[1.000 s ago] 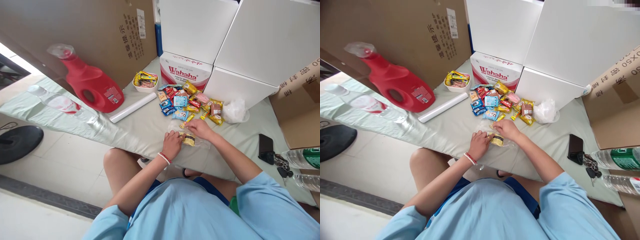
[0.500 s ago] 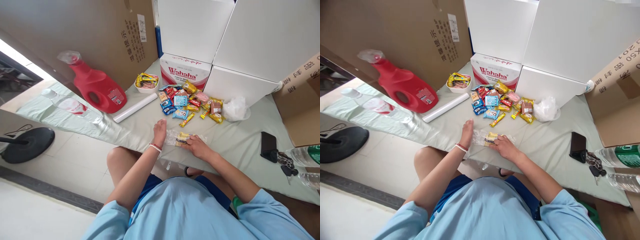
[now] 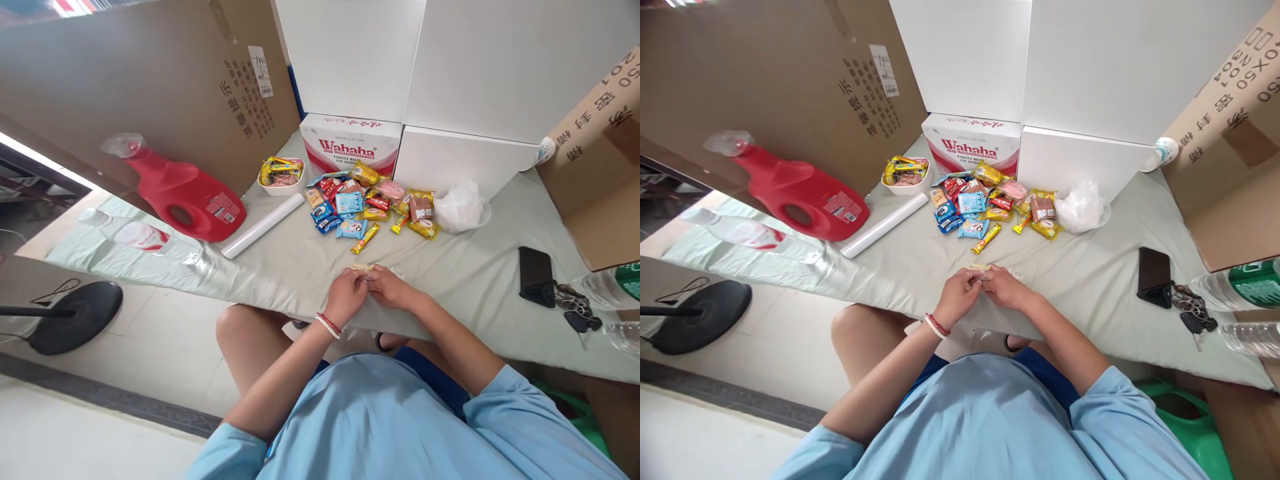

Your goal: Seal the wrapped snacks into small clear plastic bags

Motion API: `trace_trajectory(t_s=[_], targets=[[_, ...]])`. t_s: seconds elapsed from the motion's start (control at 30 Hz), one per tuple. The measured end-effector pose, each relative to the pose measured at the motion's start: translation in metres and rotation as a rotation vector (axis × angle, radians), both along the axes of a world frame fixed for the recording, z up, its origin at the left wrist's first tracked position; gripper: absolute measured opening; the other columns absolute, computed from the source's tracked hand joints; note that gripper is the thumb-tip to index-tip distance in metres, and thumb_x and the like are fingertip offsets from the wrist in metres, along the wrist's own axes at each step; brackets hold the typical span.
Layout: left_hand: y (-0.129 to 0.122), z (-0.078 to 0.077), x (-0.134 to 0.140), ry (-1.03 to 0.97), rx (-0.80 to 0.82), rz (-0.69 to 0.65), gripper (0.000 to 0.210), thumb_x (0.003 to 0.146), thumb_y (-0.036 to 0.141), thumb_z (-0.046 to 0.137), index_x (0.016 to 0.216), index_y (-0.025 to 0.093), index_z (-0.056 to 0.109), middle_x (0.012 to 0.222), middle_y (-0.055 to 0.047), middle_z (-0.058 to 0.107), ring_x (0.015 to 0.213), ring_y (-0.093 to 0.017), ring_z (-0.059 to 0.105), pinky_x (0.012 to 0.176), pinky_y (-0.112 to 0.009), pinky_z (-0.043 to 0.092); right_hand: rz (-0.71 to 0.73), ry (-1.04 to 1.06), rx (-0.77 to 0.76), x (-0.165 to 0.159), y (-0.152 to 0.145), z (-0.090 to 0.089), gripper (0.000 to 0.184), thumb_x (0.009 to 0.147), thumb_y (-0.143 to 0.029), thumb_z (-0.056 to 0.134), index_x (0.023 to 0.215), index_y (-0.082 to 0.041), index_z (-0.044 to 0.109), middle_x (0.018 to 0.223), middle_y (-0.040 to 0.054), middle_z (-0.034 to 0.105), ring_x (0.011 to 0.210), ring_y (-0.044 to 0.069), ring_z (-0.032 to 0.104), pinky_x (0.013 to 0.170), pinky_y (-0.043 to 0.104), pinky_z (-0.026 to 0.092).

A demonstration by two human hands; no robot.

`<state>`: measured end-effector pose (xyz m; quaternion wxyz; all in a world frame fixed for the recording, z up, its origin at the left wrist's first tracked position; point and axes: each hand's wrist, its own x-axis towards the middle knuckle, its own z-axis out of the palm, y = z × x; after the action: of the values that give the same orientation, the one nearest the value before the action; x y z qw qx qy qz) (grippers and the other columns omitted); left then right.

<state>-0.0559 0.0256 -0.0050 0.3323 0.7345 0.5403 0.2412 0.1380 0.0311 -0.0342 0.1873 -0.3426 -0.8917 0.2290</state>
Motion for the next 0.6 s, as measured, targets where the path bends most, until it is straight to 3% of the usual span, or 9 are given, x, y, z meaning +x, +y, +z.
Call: trace_trajectory(t_s=[0.07, 0.1, 0.23, 0.27, 0.33, 0.4, 0.5, 0.6], targets=[[-0.010, 0.000, 0.015, 0.102, 0.092, -0.061, 0.035, 0.090, 0.016, 0.048, 0.115, 0.019, 0.072, 0.113, -0.010, 0.068, 0.106, -0.024, 0.064, 0.095, -0.039, 0.053, 0.015, 0.099, -0.077, 0.013, -0.003, 0.005, 0.029, 0.095, -0.016, 0.049, 0.102, -0.022, 0.077, 0.105, 0.0072, 0.071, 0.099, 0.022, 0.060, 0.093, 0.037, 0.043], [-0.014, -0.001, 0.019, 0.168, 0.134, -0.091, 0.037, 0.091, 0.016, 0.047, 0.119, 0.019, 0.070, 0.117, -0.011, 0.065, 0.110, -0.026, 0.061, 0.097, -0.041, 0.052, -0.054, 0.161, -0.110, 0.022, -0.005, 0.006, 0.032, 0.095, -0.017, 0.047, 0.103, -0.023, 0.077, 0.103, 0.0067, 0.072, 0.100, 0.022, 0.061, 0.093, 0.037, 0.045], [-0.026, -0.004, 0.022, 0.408, 0.238, -0.172, 0.043, 0.093, 0.019, 0.049, 0.134, 0.019, 0.061, 0.132, -0.015, 0.058, 0.119, -0.032, 0.051, 0.095, -0.047, 0.051, -0.745, 0.218, -0.047, 0.052, -0.016, -0.006, 0.032, 0.097, -0.035, 0.050, 0.114, -0.022, 0.074, 0.104, 0.0101, 0.070, 0.103, 0.026, 0.060, 0.095, 0.044, 0.047], [-0.027, -0.005, 0.022, 0.445, 0.246, -0.176, 0.045, 0.092, 0.019, 0.049, 0.136, 0.019, 0.059, 0.133, -0.015, 0.057, 0.120, -0.033, 0.050, 0.092, -0.047, 0.051, -0.844, 0.166, -0.012, 0.055, -0.020, -0.010, 0.032, 0.094, -0.042, 0.057, 0.112, -0.021, 0.074, 0.107, 0.0120, 0.069, 0.107, 0.029, 0.058, 0.098, 0.048, 0.046], [-0.028, -0.007, 0.022, 0.492, 0.261, -0.172, 0.046, 0.093, 0.019, 0.050, 0.138, 0.021, 0.057, 0.133, -0.015, 0.056, 0.121, -0.033, 0.048, 0.087, -0.045, 0.051, -0.849, 0.077, 0.019, 0.055, -0.029, -0.017, 0.028, 0.088, -0.046, 0.067, 0.099, -0.021, 0.074, 0.111, 0.0138, 0.066, 0.115, 0.033, 0.054, 0.102, 0.052, 0.043], [-0.027, -0.009, 0.024, 0.516, 0.282, -0.176, 0.043, 0.095, 0.019, 0.047, 0.136, 0.023, 0.058, 0.131, -0.015, 0.057, 0.119, -0.032, 0.048, 0.085, -0.044, 0.050, -0.799, 0.083, 0.023, 0.049, -0.037, -0.015, 0.021, 0.089, -0.042, 0.065, 0.089, -0.022, 0.072, 0.112, 0.0133, 0.064, 0.114, 0.031, 0.055, 0.101, 0.050, 0.045], [-0.027, -0.010, 0.028, 0.536, 0.313, -0.194, 0.039, 0.099, 0.019, 0.041, 0.133, 0.023, 0.060, 0.127, -0.016, 0.059, 0.115, -0.032, 0.050, 0.083, -0.044, 0.049, -0.810, 0.151, -0.036, 0.033, -0.039, 0.004, 0.020, 0.096, -0.037, 0.054, 0.092, -0.023, 0.067, 0.101, 0.0092, 0.064, 0.093, 0.024, 0.061, 0.084, 0.037, 0.050], [-0.030, -0.010, 0.030, 0.548, 0.324, -0.237, 0.037, 0.098, 0.016, 0.039, 0.124, 0.019, 0.066, 0.125, -0.017, 0.061, 0.112, -0.032, 0.053, 0.086, -0.047, 0.048, -0.756, 0.120, -0.124, 0.007, -0.024, 0.023, 0.020, 0.101, -0.035, 0.047, 0.094, -0.024, 0.062, 0.082, 0.0030, 0.064, 0.075, 0.020, 0.060, 0.070, 0.029, 0.044]])
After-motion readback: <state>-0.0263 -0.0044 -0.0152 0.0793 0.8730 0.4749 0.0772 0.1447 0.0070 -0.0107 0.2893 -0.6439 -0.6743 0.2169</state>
